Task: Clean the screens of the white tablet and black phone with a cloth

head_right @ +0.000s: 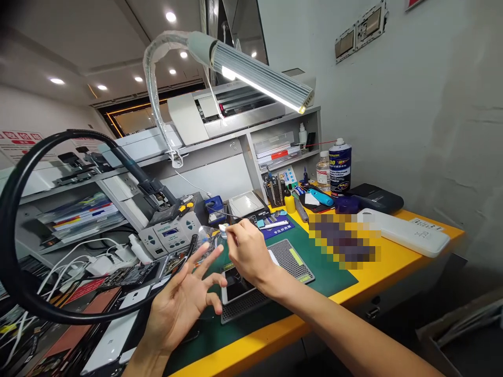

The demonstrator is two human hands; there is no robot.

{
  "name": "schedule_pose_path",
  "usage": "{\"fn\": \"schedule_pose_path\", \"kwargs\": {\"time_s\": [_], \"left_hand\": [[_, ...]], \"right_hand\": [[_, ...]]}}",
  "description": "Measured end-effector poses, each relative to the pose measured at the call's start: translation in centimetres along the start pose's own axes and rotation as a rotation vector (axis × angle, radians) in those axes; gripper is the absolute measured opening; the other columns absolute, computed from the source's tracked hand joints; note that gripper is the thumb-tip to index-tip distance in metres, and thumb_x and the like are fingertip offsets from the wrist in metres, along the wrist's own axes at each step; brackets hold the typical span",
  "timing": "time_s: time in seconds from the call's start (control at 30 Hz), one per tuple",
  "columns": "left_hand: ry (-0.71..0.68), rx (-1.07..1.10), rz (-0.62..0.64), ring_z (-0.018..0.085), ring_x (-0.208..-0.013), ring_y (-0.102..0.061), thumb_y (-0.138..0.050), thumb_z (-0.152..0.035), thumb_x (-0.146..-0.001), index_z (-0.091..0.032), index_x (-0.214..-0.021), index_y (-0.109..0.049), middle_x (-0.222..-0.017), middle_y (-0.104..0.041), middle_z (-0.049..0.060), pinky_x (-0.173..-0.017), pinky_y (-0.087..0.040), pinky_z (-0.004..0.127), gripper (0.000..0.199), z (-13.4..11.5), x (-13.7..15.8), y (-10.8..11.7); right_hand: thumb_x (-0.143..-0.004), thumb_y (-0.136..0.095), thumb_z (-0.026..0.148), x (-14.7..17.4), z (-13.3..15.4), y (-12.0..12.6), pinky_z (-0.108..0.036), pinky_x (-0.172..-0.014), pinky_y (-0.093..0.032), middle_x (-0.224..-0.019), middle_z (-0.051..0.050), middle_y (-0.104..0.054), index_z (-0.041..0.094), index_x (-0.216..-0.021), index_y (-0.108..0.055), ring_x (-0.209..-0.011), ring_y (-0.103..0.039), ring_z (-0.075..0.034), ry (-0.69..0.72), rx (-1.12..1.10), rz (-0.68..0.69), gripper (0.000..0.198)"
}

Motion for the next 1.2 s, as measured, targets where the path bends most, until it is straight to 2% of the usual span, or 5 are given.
{"fn": "schedule_pose_path", "kwargs": {"time_s": [0.23, 0.53, 0.8, 1.07, 1.2], "left_hand": [[-0.123, 0.024, -0.091, 0.03, -0.098, -0.066, -0.037, -0.037, -0.104, -0.029, -0.141, -0.055, -0.153, -0.048, 0.016, -0.064, -0.059, 0.041, 0.042, -1.5, 0.5, 0.6], [-0.19, -0.008, -0.246, 0.03, -0.1, -0.068, -0.05, -0.035, -0.099, -0.03, -0.154, -0.037, -0.145, -0.055, 0.021, -0.068, -0.06, 0.041, 0.057, -2.1, 0.5, 1.1], [-0.219, -0.096, -0.382, 0.026, -0.094, -0.07, -0.05, -0.039, -0.099, -0.026, -0.152, -0.041, -0.13, -0.066, 0.021, -0.066, -0.062, 0.038, 0.055, -1.6, 0.0, 1.5], [-0.254, -0.133, -0.429, 0.026, -0.093, -0.07, -0.051, -0.042, -0.097, -0.024, -0.149, -0.045, -0.126, -0.068, 0.019, -0.064, -0.062, 0.038, 0.055, -1.4, -0.2, 2.0], [-0.262, -0.135, -0.427, 0.026, -0.093, -0.07, -0.053, -0.044, -0.097, -0.023, -0.149, -0.046, -0.126, -0.068, 0.019, -0.064, -0.062, 0.037, 0.056, -1.4, -0.2, 2.0]], "right_hand": [[-0.093, -0.059, 0.023, 0.6, -4.2, 5.2, -0.029, -0.072, -0.053, -0.091, -0.005, -0.078, 0.019, -0.09, -0.078, -0.082, -0.071, -0.019, -0.239, -0.009, 0.191, 0.02], [-0.09, -0.061, 0.035, 1.1, -7.6, 10.9, -0.029, -0.067, -0.048, -0.092, -0.006, -0.079, 0.017, -0.091, -0.079, -0.08, -0.071, -0.022, -0.369, 0.177, 0.431, 0.025], [-0.094, -0.056, 0.033, 1.6, -6.9, 10.3, -0.026, -0.067, -0.045, -0.095, -0.006, -0.078, 0.019, -0.093, -0.078, -0.082, -0.07, -0.02, -0.328, 0.287, 0.557, 0.027], [-0.087, -0.058, 0.011, 1.6, -4.7, 6.4, -0.028, -0.063, -0.032, -0.075, -0.009, -0.069, 0.017, -0.07, -0.067, -0.074, -0.064, -0.02, -0.138, 0.482, 0.745, 0.02], [-0.092, -0.05, 0.006, 2.3, -3.3, 4.5, -0.03, -0.064, -0.031, -0.082, -0.013, -0.067, 0.014, -0.076, -0.065, -0.075, -0.062, -0.021, -0.101, 0.605, 0.766, 0.024]]}}
Point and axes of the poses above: each hand's wrist, its own x-axis away from the middle knuckle, its own y-axis out of the back of the hand, z = x × y, the point moved 1 cm from there along -x, towards the middle knuckle
